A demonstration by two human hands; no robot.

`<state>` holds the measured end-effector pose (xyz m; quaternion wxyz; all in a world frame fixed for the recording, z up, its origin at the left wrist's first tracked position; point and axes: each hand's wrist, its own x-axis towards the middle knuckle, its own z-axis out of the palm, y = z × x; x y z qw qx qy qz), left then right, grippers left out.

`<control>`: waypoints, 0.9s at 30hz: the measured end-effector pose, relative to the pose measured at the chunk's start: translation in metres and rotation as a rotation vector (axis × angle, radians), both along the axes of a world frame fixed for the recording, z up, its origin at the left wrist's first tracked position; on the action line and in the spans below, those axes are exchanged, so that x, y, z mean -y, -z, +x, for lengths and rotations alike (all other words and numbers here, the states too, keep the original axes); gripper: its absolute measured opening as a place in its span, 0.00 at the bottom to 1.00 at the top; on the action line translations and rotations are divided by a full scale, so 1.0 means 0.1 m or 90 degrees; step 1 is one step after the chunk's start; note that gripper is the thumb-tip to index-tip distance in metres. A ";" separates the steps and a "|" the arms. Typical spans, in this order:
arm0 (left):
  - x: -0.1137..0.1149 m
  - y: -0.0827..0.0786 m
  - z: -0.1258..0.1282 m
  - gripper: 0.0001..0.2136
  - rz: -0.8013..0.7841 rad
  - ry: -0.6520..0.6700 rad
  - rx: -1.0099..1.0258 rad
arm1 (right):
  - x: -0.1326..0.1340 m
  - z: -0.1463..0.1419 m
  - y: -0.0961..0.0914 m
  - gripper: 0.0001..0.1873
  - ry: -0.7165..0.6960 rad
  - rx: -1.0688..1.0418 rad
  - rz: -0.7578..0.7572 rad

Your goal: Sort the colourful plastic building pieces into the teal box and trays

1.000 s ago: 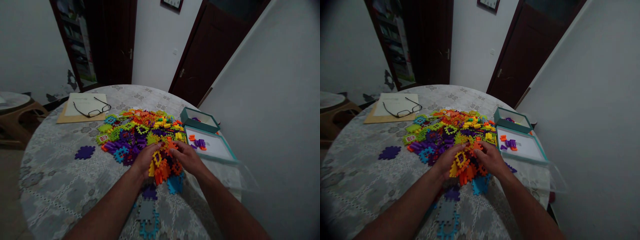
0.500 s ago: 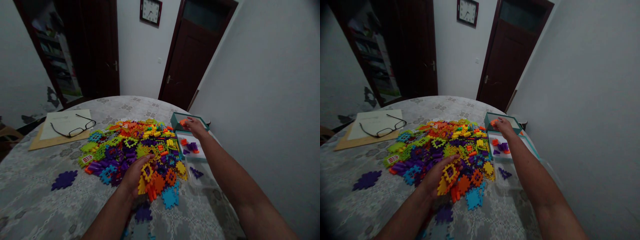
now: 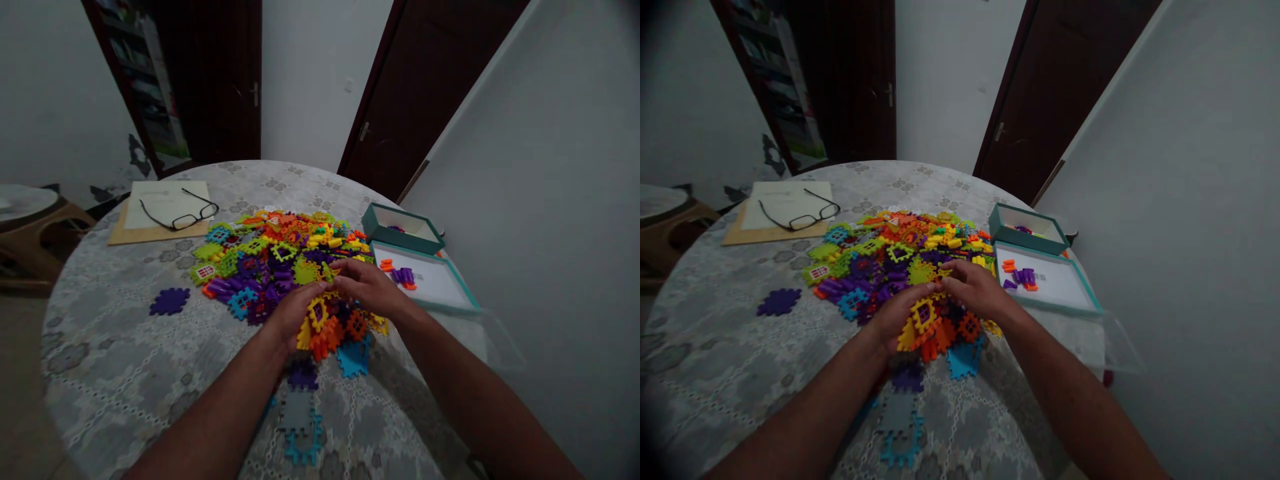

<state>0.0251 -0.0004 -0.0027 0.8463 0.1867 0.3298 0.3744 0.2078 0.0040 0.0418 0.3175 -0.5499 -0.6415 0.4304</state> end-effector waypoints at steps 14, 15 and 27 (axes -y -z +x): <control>-0.10 -0.11 -0.09 0.10 -0.115 -0.113 -0.009 | -0.50 0.97 -0.08 0.12 0.207 -0.006 -0.061; -0.11 -0.10 -0.09 0.10 -0.112 -0.116 -0.012 | -0.62 1.05 -0.12 0.14 0.280 -0.038 -0.022; -0.10 -0.10 -0.10 0.11 -0.095 -0.151 0.031 | -0.28 0.65 -0.25 0.16 0.239 -0.021 0.072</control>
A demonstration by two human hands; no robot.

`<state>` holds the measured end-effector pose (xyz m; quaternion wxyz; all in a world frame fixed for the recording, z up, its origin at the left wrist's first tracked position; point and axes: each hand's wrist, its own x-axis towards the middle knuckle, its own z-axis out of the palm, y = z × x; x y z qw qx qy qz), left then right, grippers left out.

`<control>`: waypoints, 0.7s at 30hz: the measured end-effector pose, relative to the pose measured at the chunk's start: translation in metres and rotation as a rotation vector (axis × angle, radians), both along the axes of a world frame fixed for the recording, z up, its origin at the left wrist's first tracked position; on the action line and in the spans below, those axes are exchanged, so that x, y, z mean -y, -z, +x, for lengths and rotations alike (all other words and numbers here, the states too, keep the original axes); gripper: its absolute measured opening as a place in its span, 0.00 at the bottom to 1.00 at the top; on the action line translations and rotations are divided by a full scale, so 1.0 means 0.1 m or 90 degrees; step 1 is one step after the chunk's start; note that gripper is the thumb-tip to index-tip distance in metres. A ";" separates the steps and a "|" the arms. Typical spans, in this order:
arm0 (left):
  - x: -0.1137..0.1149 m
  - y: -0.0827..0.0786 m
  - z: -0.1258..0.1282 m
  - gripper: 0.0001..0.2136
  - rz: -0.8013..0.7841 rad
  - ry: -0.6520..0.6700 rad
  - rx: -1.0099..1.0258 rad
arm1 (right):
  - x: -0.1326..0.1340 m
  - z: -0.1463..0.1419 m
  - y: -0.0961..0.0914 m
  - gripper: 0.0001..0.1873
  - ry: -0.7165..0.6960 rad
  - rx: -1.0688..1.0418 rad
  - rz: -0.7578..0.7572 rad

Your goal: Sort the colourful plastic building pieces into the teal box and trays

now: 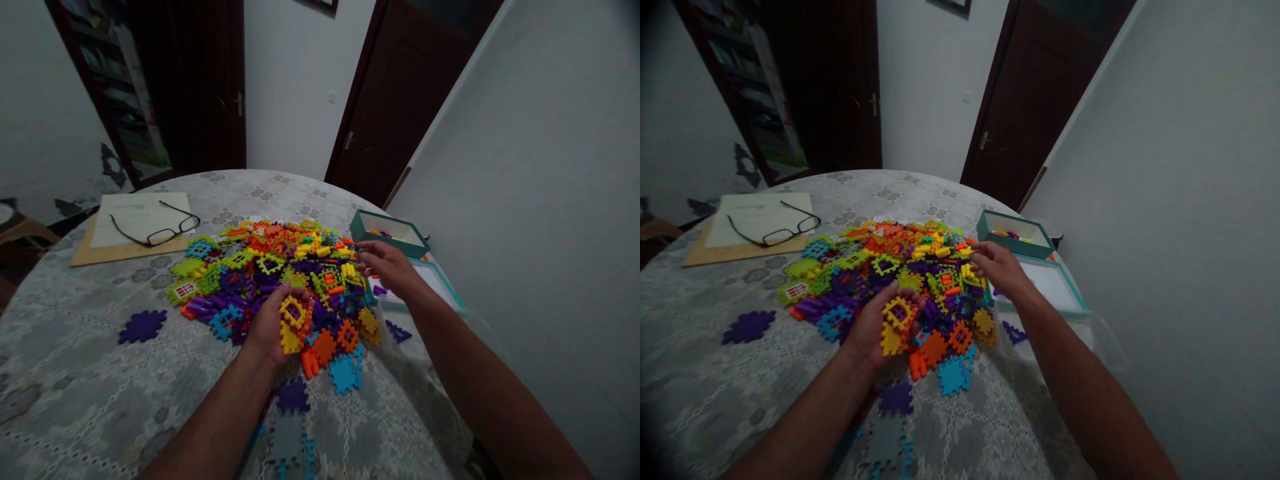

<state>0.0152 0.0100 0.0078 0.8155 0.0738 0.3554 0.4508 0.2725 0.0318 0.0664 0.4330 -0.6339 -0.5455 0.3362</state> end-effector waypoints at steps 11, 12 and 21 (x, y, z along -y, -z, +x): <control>0.05 0.08 0.11 0.20 0.001 -0.042 0.069 | 1.17 -1.23 0.70 0.41 -0.223 0.247 0.226; 0.06 0.10 0.12 0.19 0.009 -0.034 0.086 | 1.14 -1.22 0.75 0.39 -0.211 0.238 0.235; 0.14 0.14 0.24 0.06 0.077 -0.090 0.144 | 1.02 -1.07 0.81 0.26 -0.013 0.095 0.172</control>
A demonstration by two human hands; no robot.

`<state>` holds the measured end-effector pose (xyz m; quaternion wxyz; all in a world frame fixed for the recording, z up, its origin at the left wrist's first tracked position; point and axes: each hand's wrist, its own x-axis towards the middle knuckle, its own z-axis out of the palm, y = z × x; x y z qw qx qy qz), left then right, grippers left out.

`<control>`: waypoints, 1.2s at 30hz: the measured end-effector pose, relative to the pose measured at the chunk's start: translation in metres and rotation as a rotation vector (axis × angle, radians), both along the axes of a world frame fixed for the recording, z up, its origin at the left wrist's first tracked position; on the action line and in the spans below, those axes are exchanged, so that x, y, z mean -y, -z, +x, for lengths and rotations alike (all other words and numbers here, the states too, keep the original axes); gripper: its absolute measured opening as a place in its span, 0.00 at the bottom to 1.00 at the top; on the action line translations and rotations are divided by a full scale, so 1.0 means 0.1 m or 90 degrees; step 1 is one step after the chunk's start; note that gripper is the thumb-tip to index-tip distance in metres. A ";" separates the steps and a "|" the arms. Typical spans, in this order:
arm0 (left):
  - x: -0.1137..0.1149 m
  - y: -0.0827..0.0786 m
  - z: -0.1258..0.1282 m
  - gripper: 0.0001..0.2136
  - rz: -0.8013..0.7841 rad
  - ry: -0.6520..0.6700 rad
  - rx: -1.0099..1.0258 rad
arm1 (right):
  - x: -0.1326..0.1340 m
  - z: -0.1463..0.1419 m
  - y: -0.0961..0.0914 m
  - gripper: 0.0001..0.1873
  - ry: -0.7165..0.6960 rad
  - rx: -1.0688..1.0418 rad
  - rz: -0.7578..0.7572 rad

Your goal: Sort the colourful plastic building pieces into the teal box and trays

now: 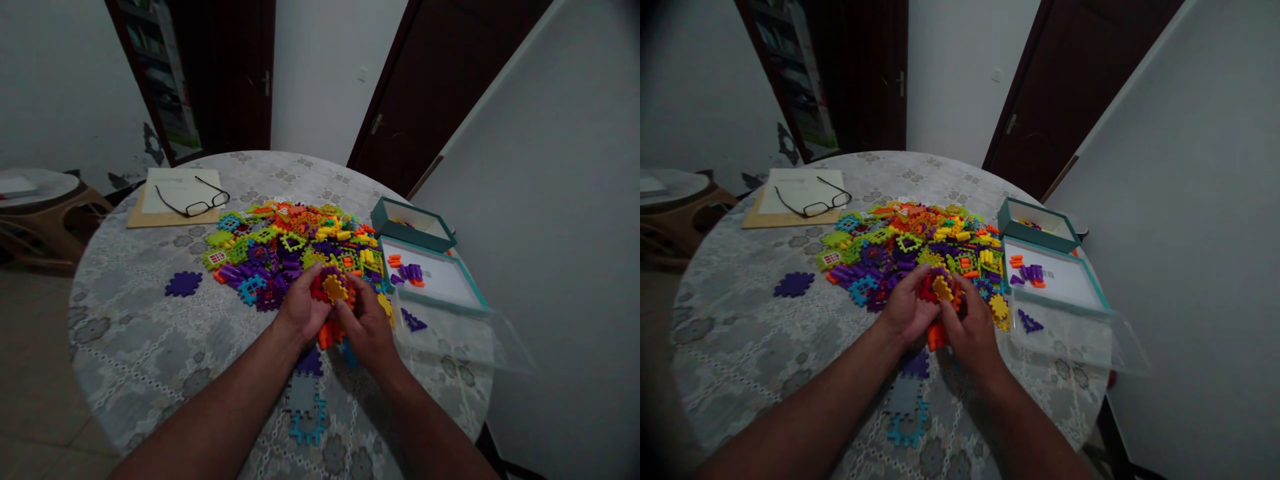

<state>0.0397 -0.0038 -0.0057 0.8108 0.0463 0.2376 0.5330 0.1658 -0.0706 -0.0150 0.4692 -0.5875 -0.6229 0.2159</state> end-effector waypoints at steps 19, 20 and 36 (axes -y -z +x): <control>0.02 0.05 -0.06 0.15 0.101 0.127 -0.263 | -0.16 0.63 -0.31 0.16 -0.034 0.026 -0.209; 0.02 0.06 -0.06 0.15 0.097 0.131 -0.270 | -0.23 0.72 -0.36 0.16 -0.050 0.035 -0.227; 0.03 0.03 -0.08 0.10 0.078 0.119 -0.195 | -1.60 1.76 -0.72 0.22 0.202 -0.311 -0.108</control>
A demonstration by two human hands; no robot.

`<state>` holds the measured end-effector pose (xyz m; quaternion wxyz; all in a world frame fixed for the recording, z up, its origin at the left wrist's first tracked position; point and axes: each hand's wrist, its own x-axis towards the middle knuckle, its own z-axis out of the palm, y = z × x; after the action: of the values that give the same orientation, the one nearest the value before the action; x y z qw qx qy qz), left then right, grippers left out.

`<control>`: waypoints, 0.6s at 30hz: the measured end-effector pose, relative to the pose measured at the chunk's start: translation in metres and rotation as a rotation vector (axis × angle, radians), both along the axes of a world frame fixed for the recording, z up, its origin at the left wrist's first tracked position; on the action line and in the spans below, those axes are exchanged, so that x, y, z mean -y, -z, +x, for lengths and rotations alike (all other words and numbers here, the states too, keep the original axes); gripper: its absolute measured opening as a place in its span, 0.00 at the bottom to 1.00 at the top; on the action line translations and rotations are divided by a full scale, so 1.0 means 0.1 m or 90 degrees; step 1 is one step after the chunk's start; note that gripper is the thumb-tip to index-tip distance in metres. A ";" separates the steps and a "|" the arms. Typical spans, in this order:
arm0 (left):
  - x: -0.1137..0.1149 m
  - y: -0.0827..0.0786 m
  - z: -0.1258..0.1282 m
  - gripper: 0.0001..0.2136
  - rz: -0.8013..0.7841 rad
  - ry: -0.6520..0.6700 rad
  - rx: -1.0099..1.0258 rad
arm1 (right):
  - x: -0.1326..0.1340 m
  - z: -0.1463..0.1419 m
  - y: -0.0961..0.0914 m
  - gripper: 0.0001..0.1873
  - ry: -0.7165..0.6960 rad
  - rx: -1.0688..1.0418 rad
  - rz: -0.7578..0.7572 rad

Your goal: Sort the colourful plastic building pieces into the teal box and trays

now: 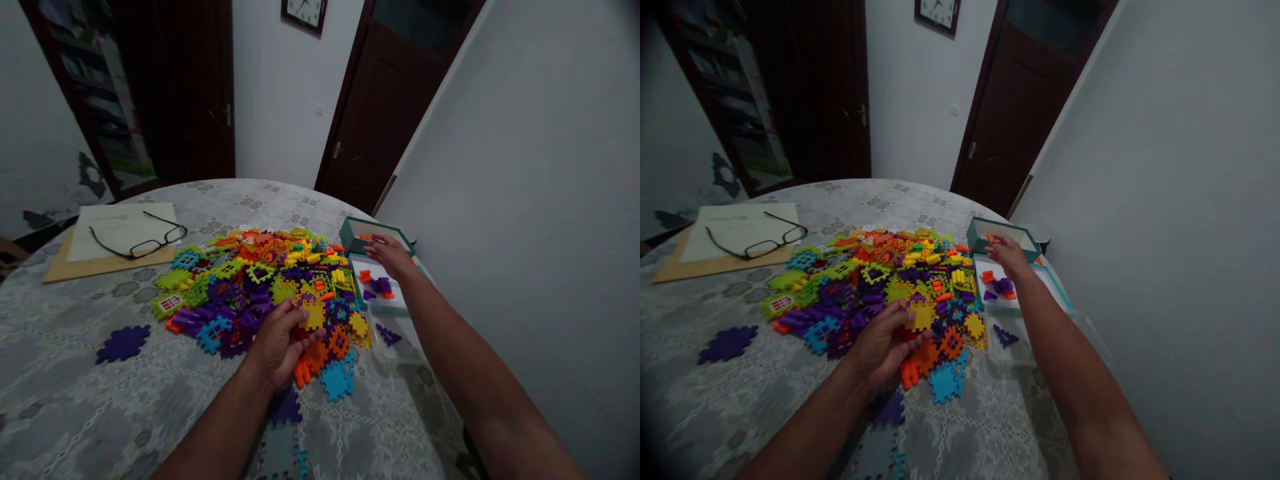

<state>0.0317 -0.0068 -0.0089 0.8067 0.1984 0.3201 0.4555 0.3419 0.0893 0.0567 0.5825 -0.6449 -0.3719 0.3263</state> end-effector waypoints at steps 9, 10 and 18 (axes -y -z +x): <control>0.04 0.00 0.05 0.17 0.052 0.040 -0.008 | 1.18 -1.15 0.22 0.20 -0.323 0.237 -0.063; 0.04 0.01 0.05 0.18 0.053 0.043 -0.007 | 1.24 -1.24 0.27 0.20 -0.326 0.269 -0.056; -0.02 0.01 0.04 0.07 -0.001 -0.008 -0.012 | 1.32 -1.23 0.49 0.17 -0.271 0.264 -0.045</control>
<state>0.0354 -0.0050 -0.0103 0.8009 0.2004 0.3291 0.4583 0.2185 -0.0424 0.0074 0.3898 -0.6251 -0.5984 0.3149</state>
